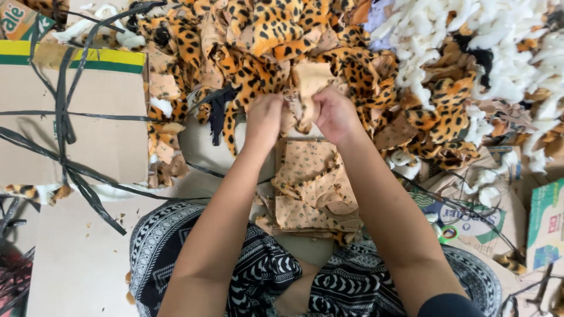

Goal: Sorting leopard-print fabric scraps and stuffing them with white cotton material

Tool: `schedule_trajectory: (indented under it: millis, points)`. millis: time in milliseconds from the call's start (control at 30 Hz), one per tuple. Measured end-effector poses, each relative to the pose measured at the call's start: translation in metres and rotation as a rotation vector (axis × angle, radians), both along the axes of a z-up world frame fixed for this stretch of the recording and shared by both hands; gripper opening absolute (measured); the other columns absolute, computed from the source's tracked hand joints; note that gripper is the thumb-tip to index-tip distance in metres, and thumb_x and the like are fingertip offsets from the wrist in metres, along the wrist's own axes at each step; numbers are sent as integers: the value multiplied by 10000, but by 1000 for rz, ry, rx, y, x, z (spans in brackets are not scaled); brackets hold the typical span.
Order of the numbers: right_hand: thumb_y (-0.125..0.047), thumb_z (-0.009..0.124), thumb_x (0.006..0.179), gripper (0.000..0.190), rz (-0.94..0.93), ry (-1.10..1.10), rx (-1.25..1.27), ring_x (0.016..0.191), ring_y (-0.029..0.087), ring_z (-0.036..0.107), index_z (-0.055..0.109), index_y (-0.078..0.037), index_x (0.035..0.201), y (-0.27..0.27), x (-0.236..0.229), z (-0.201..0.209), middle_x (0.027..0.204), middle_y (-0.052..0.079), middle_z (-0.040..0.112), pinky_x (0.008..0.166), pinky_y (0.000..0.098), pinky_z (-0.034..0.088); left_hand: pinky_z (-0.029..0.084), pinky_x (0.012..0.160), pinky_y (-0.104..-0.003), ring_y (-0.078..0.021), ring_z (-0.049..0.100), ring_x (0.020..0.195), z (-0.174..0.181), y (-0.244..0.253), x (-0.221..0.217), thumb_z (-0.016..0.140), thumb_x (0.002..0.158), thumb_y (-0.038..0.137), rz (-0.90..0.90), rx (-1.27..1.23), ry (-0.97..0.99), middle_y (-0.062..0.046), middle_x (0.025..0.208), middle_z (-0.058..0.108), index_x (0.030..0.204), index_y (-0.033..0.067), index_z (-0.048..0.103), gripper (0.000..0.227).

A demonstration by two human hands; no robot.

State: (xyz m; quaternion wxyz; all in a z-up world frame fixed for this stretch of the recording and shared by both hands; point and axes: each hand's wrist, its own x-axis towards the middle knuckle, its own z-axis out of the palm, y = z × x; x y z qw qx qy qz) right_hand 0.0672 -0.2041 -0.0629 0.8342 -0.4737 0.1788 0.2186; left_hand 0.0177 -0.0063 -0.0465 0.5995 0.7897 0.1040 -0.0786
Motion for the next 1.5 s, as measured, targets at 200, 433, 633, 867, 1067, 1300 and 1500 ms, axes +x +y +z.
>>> schedule_trajectory:
  millis: [200,433,633,867,1067,1300,1500]
  points:
    - [-26,652,840,304,172,-107,-268,973,219,710,671,-43,1144,0,-68,81,991,55,615,754,343,629,494,993,-426,-373,603,1231,109,-25,-40,707,919,472,92,-656,180,-216,1336,607,1330,-17,605,647]
    - [-156,795,887,374,273,-23,-410,866,168,726,661,-47,1218,-59,-131,94,985,18,617,628,280,649,640,582,-295,-215,744,745,67,-15,-74,835,857,240,212,-721,102,-98,910,701,1022,76,733,254]
    - [-98,794,898,354,56,-20,-253,879,172,746,612,-102,1201,-122,-155,61,1011,4,658,694,328,694,665,642,-336,-196,698,736,63,-33,-131,812,778,109,27,-483,179,-47,906,557,1033,84,679,289]
    - [-184,852,784,470,541,-149,-850,824,174,633,691,-23,1195,-148,-193,110,975,89,632,599,287,550,637,708,-434,-370,732,888,22,-75,-176,713,816,248,-227,114,231,-242,1166,652,1297,135,647,498]
    - [-34,826,726,424,735,-64,-966,831,247,697,724,10,1136,-164,-189,89,945,144,725,655,342,589,552,1000,-458,-342,649,1201,62,-85,-208,646,862,301,-503,420,287,-141,1257,683,1335,189,615,487]
    - [-83,900,727,309,889,72,-1116,820,310,763,788,-13,1006,-166,-179,62,873,192,771,645,386,657,536,1012,-465,-344,634,1223,85,-77,-190,584,933,297,-361,431,320,-117,1251,683,1264,218,557,342]
    - [-174,886,720,281,1094,123,-1211,632,307,760,787,-109,975,-170,-176,-2,862,171,755,565,366,652,579,907,-451,-351,688,1110,97,-84,-191,495,1015,198,-428,486,316,-178,1219,688,1258,113,495,258]
